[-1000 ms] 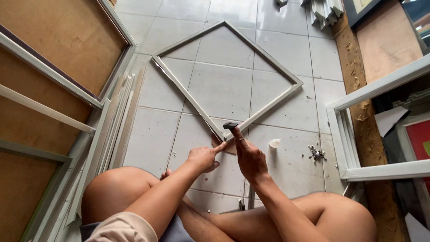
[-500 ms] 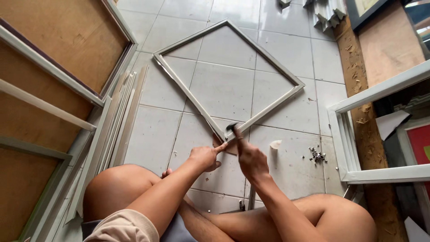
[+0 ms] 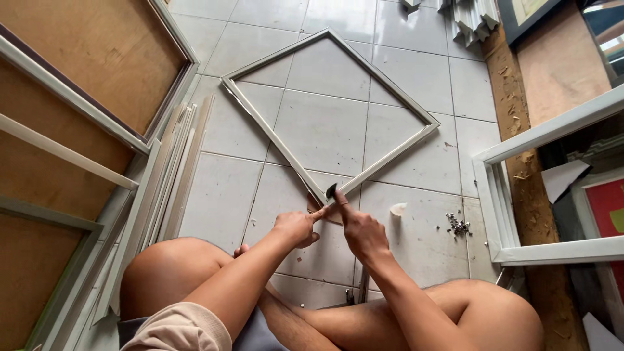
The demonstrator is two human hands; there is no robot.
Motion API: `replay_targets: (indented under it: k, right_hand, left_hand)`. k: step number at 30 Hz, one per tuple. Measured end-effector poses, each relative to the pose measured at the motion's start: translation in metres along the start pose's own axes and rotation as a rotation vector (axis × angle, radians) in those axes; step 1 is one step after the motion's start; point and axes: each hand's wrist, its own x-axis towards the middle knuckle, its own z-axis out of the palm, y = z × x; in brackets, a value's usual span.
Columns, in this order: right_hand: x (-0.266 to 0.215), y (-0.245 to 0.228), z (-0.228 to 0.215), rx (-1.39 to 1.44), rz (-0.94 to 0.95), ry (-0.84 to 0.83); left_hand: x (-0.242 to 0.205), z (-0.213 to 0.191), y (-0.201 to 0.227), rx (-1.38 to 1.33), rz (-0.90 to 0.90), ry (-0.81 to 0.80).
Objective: The person assembles a pentagonal frame by applying glue to the corners of white frame pieces and joining them together. They then secure the joints by hammering small nails into the corners using a hammer.
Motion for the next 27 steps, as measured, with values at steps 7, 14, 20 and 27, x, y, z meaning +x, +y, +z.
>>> replay_targets:
  k: [7,14,20,27]
  right_hand:
    - [0.001,0.002,0.01,-0.068,0.001,-0.028]
    - [-0.001,0.02,0.001,-0.048,0.038,-0.025]
    - [-0.015,0.073,0.003,0.189,0.081,-0.09]
    - [-0.014,0.172,-0.073,0.137,0.402,0.115]
  left_hand:
    - [0.009,0.008,-0.006,0.001,0.006,0.021]
    - [0.004,0.006,-0.004,0.013,0.043,0.069]
    - [-0.013,-0.009,0.006,-0.045,0.23,0.262]
    - [-0.018,-0.009,0.027,0.028,0.384,0.318]
